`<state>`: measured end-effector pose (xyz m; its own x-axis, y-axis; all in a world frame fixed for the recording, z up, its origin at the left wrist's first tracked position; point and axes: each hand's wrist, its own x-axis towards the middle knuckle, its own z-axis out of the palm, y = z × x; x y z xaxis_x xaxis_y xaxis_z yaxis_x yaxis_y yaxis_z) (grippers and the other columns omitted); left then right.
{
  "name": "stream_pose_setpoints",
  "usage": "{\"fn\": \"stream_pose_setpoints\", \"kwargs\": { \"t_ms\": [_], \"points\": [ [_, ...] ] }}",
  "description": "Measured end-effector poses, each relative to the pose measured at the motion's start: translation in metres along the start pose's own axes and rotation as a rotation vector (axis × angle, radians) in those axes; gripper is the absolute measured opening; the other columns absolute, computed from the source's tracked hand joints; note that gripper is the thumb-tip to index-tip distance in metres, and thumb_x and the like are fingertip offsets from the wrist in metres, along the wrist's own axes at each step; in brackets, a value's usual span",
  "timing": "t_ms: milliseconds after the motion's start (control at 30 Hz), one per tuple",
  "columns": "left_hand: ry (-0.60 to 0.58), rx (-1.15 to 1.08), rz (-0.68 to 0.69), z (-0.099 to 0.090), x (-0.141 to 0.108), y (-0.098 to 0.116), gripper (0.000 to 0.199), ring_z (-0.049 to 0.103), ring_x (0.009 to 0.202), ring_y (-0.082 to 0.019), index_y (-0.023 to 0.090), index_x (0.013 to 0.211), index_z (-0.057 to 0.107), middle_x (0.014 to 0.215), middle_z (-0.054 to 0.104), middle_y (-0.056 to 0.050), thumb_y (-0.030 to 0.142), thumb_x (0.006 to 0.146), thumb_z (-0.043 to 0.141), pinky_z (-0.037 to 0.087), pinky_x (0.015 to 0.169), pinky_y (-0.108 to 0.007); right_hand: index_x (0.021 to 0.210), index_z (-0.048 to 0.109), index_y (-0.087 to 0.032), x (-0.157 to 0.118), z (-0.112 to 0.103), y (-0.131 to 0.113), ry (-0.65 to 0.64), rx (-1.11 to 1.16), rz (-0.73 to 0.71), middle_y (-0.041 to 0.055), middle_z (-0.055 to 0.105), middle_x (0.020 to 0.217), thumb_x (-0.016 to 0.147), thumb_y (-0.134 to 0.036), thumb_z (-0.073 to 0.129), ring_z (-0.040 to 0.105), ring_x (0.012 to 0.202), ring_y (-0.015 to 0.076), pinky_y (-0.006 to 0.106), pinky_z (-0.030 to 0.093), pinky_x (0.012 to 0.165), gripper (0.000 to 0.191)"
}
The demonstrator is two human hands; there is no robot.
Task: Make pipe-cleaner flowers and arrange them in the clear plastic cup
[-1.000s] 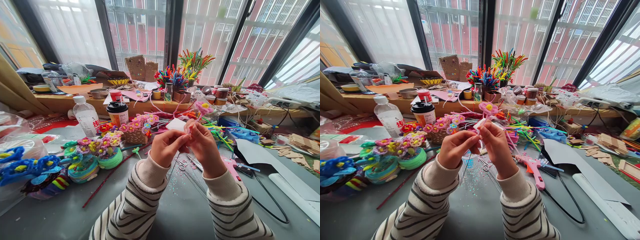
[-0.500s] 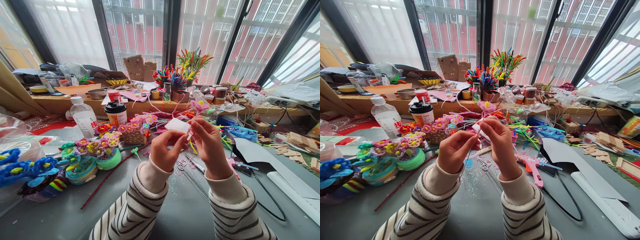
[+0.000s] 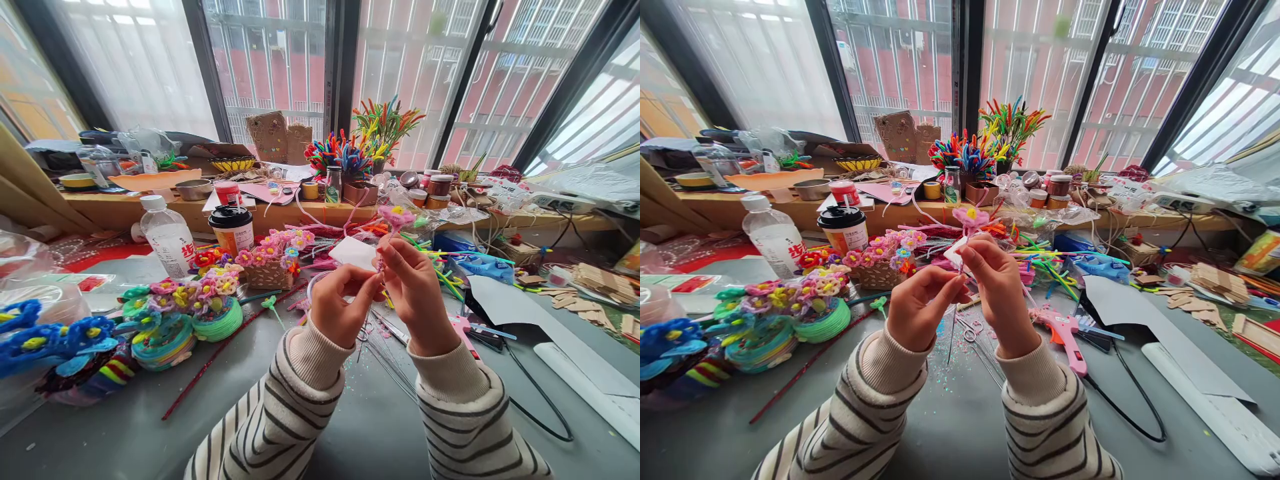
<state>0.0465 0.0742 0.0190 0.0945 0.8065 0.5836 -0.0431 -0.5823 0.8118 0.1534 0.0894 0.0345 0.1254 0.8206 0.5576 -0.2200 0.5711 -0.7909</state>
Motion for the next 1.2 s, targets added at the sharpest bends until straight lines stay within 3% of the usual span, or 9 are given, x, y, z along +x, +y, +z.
{"fn": "stream_pose_setpoints", "kwargs": {
  "t_ms": [233,433,533,667,767,867,933,1033,1200],
  "points": [
    [0.261,0.272,0.202,-0.003,0.001,-0.005,0.008,0.063,0.059,-0.012,0.016,0.074,0.06,0.07,0.066,-0.003,0.023,0.074,0.059,0.053,0.059,-0.024,0.077,0.066,-0.026,0.0,-0.001,-0.004,-0.05,-0.103,-0.074,0.0007,0.056,0.082,0.07,-0.031,0.064,0.052,0.077,0.0127,0.026,0.043,0.063,0.008],
    [0.347,0.403,0.335,-0.003,0.003,-0.008,0.004,0.061,0.061,-0.011,0.017,0.071,0.061,0.068,0.066,-0.002,0.021,0.073,0.059,0.052,0.061,-0.023,0.071,0.066,-0.024,-0.003,0.002,-0.007,-0.007,-0.252,-0.148,0.0001,0.054,0.076,0.069,-0.025,0.066,0.051,0.071,0.012,0.024,0.04,0.054,0.002],
    [0.287,0.308,0.257,-0.004,0.003,-0.006,0.006,0.061,0.06,-0.011,0.016,0.07,0.061,0.069,0.067,-0.003,0.022,0.071,0.061,0.052,0.061,-0.023,0.07,0.065,-0.024,-0.004,0.003,-0.008,-0.008,-0.253,-0.154,-0.0009,0.053,0.074,0.069,-0.024,0.066,0.05,0.069,0.0109,0.024,0.039,0.054,0.0],
    [0.099,-0.104,0.01,-0.015,0.006,0.01,0.009,0.062,0.055,-0.01,0.015,0.068,0.062,0.064,0.067,-0.002,0.023,0.067,0.066,0.052,0.055,-0.02,0.074,0.066,-0.025,-0.005,0.002,-0.013,-0.066,-0.22,-0.156,-0.0011,0.054,0.077,0.072,-0.025,0.063,0.051,0.073,0.0106,0.023,0.041,0.057,0.003],
    [0.195,-0.304,-0.068,-0.033,0.012,0.026,0.012,0.06,0.052,-0.009,0.017,0.064,0.062,0.058,0.065,0.0,0.026,0.063,0.07,0.051,0.052,-0.018,0.079,0.066,-0.025,-0.006,0.003,-0.017,-0.082,-0.239,-0.106,-0.0002,0.054,0.082,0.075,-0.031,0.059,0.052,0.075,0.0104,0.023,0.041,0.059,0.01],
    [0.413,-0.334,0.009,-0.049,0.019,0.033,0.017,0.059,0.051,-0.006,0.018,0.061,0.062,0.057,0.065,0.003,0.029,0.055,0.075,0.048,0.049,-0.014,0.075,0.065,-0.023,-0.005,0.004,-0.015,-0.057,-0.24,-0.087,-0.0002,0.055,0.078,0.076,-0.034,0.057,0.052,0.073,0.0101,0.023,0.042,0.06,0.013],
    [0.531,-0.313,0.063,-0.054,0.025,0.028,0.018,0.059,0.051,-0.005,0.019,0.062,0.062,0.057,0.064,0.005,0.028,0.053,0.075,0.047,0.048,-0.012,0.072,0.064,-0.022,-0.004,0.004,-0.012,-0.049,-0.238,-0.08,-0.0004,0.056,0.076,0.075,-0.035,0.057,0.051,0.072,0.0098,0.022,0.042,0.06,0.015],
    [0.538,-0.216,0.07,-0.053,0.031,0.007,0.017,0.06,0.052,-0.007,0.017,0.066,0.062,0.058,0.064,0.004,0.026,0.056,0.073,0.048,0.048,-0.016,0.071,0.064,-0.022,-0.002,0.003,-0.006,-0.058,-0.256,-0.036,-0.0003,0.057,0.076,0.074,-0.037,0.058,0.051,0.068,0.0094,0.021,0.041,0.057,0.017],
    [0.25,-0.063,-0.256,-0.056,0.037,-0.033,0.022,0.061,0.053,-0.012,0.014,0.065,0.06,0.056,0.063,0.0,0.031,0.056,0.07,0.05,0.054,-0.024,0.073,0.065,-0.021,0.001,-0.001,0.004,-0.049,-0.306,0.027,0.0007,0.059,0.079,0.074,-0.039,0.057,0.051,0.067,0.0092,0.021,0.04,0.056,0.02]
  ]
}}
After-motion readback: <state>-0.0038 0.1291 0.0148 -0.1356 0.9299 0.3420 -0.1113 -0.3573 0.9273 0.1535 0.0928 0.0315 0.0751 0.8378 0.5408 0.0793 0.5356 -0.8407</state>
